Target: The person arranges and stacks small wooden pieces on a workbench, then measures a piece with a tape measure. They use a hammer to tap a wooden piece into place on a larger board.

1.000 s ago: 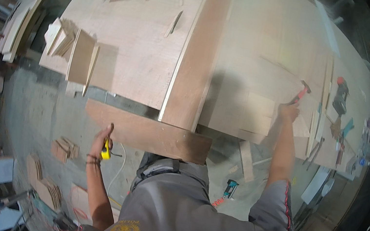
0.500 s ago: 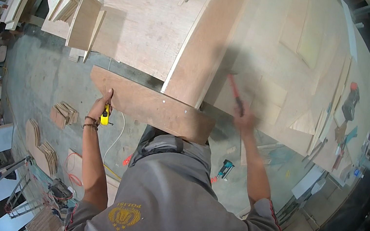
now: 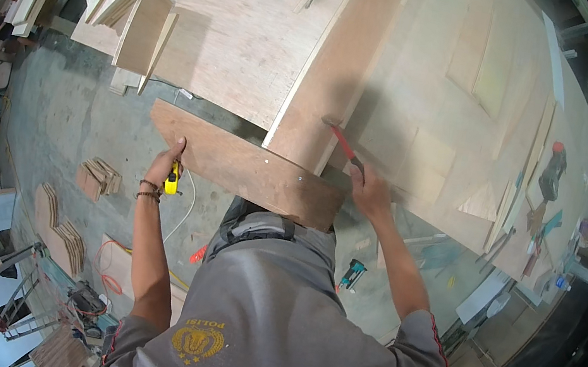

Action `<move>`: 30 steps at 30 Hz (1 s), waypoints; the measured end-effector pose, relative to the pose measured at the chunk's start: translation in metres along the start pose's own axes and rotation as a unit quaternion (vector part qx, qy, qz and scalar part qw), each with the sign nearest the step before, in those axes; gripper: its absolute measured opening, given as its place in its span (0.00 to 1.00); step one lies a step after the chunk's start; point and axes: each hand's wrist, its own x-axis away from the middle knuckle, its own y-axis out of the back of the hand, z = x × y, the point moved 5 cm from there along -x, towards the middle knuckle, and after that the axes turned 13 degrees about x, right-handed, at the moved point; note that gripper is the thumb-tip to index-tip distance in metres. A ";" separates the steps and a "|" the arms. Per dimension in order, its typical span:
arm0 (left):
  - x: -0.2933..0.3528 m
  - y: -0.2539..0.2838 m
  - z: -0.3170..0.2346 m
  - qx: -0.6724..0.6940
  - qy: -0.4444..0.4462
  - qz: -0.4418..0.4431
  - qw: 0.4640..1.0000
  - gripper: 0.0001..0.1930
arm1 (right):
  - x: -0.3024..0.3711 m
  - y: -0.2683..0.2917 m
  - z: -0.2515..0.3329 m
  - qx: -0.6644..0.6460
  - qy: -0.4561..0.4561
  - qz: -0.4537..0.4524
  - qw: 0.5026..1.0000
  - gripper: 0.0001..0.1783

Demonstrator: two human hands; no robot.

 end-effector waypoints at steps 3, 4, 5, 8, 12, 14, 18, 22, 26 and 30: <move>-0.002 0.001 0.000 -0.015 0.007 -0.007 1.000 0.34 | 0.005 -0.007 -0.008 0.028 0.062 -0.041 0.997 0.28; -0.003 0.002 0.002 -0.024 0.012 -0.011 1.000 0.34 | 0.004 -0.006 -0.004 0.048 0.050 -0.025 0.997 0.28; -0.003 0.002 0.003 -0.020 0.011 -0.010 1.000 0.34 | 0.001 0.000 0.005 0.070 0.037 -0.010 0.997 0.28; -0.001 0.001 0.004 -0.013 0.014 -0.009 1.000 0.35 | 0.000 0.004 0.009 0.070 0.020 0.014 0.997 0.27; 0.000 0.000 0.002 -0.023 0.024 -0.014 0.999 0.35 | 0.004 -0.011 -0.006 0.090 0.045 0.006 0.995 0.25; -0.004 -0.001 0.002 -0.026 0.019 -0.015 0.999 0.36 | 0.002 -0.008 -0.004 0.089 0.032 0.015 0.995 0.25; -0.002 -0.001 -0.002 -0.055 0.026 -0.014 0.998 0.37 | 0.005 -0.007 -0.005 0.111 0.025 0.027 0.993 0.25; -0.001 0.001 0.002 -0.059 0.036 -0.030 0.997 0.38 | -0.032 0.009 -0.008 0.007 -0.012 -0.008 1.000 0.25; 0.007 0.000 -0.007 -0.081 0.051 -0.052 0.994 0.38 | -0.129 0.038 -0.018 -0.141 -0.160 -0.053 0.976 0.21; 0.010 -0.002 -0.018 -0.088 0.056 -0.094 0.990 0.38 | -0.286 0.082 -0.041 -0.156 -0.080 -0.327 0.929 0.22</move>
